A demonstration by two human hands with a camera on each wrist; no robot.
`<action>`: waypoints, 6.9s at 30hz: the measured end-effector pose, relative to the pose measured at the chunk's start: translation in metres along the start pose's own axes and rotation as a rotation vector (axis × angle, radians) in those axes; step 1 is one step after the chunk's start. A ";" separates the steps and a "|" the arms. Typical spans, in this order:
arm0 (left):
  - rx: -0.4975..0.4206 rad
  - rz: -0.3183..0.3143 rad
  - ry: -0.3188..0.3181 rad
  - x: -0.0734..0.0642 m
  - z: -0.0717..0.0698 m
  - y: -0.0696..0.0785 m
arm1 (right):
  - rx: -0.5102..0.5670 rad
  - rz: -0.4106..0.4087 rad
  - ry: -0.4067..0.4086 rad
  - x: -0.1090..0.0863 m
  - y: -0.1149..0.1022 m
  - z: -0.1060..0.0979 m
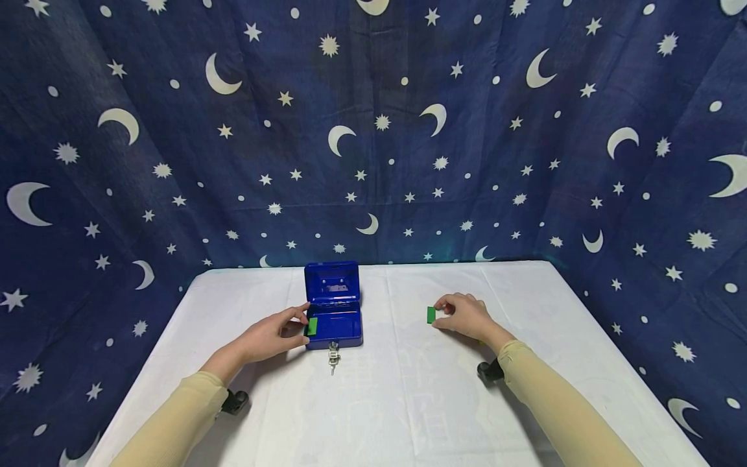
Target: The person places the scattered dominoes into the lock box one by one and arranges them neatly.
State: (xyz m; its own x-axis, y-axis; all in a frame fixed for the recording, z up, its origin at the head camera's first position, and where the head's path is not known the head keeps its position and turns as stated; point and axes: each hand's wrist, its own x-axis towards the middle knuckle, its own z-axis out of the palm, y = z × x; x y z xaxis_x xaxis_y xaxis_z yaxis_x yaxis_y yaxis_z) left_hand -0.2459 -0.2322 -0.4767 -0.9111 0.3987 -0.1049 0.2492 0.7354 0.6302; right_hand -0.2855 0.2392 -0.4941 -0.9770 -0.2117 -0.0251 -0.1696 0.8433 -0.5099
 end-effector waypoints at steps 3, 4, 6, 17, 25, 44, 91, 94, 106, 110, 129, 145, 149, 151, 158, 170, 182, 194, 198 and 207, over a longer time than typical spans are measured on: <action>0.002 0.001 0.000 0.000 0.000 -0.001 | -0.010 -0.006 0.001 0.001 -0.002 -0.001; 0.000 0.000 -0.001 0.001 0.000 -0.001 | -0.014 -0.012 0.004 0.002 -0.002 -0.001; -0.004 0.000 -0.002 0.001 0.000 -0.001 | -0.016 -0.023 0.017 0.003 -0.005 -0.002; 0.000 -0.003 0.001 0.000 0.000 -0.001 | 0.033 -0.089 0.059 0.010 -0.041 -0.008; 0.005 -0.011 -0.002 0.001 -0.001 0.001 | 0.051 -0.181 0.075 0.015 -0.071 -0.001; -0.006 0.001 -0.004 0.000 -0.001 0.001 | 0.055 -0.296 0.047 0.025 -0.131 0.028; -0.060 0.027 -0.025 -0.002 -0.003 -0.002 | -0.311 -0.345 -0.025 0.042 -0.212 0.093; -0.061 0.019 -0.022 -0.002 -0.003 -0.001 | -0.320 -0.343 -0.025 0.042 -0.215 0.095; -0.058 0.022 -0.031 -0.004 -0.003 0.001 | -0.356 -0.313 -0.018 0.044 -0.217 0.102; -0.058 0.037 -0.032 -0.004 -0.003 0.001 | -0.366 -0.309 -0.011 0.045 -0.218 0.104; -0.056 0.024 -0.017 -0.002 -0.002 0.000 | -0.350 -0.329 0.006 0.047 -0.218 0.105; -0.062 0.025 -0.023 -0.002 -0.001 -0.001 | -0.346 -0.314 -0.002 0.047 -0.218 0.107; -0.052 0.024 -0.023 -0.002 -0.001 -0.002 | -0.345 -0.316 -0.002 0.047 -0.218 0.107; -0.047 0.023 -0.022 -0.001 -0.001 -0.002 | -0.350 -0.315 -0.008 0.046 -0.219 0.107; -0.051 0.021 -0.018 0.000 -0.001 -0.002 | -0.351 -0.308 -0.018 0.045 -0.220 0.104; -0.047 0.012 -0.012 -0.001 -0.001 -0.001 | -0.308 -0.349 0.020 0.037 -0.213 0.084; -0.014 0.011 0.008 -0.001 0.001 -0.001 | -0.164 -0.384 0.075 0.013 -0.181 0.046; 0.006 0.018 0.021 -0.002 0.001 0.000 | -0.061 -0.304 0.227 -0.014 -0.098 -0.005; 0.008 0.015 0.022 -0.002 0.001 -0.002 | -0.037 -0.236 0.267 -0.024 -0.065 -0.018; 0.001 0.013 0.017 -0.001 0.005 -0.002 | -0.094 -0.075 0.279 -0.049 -0.002 -0.039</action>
State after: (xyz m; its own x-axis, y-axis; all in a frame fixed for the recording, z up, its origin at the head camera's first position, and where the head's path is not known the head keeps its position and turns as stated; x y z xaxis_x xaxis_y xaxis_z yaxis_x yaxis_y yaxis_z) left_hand -0.2434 -0.2313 -0.4814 -0.9132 0.3989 -0.0831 0.2616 0.7304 0.6309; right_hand -0.2428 0.2675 -0.4582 -0.9570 -0.1419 0.2530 -0.2407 0.8752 -0.4195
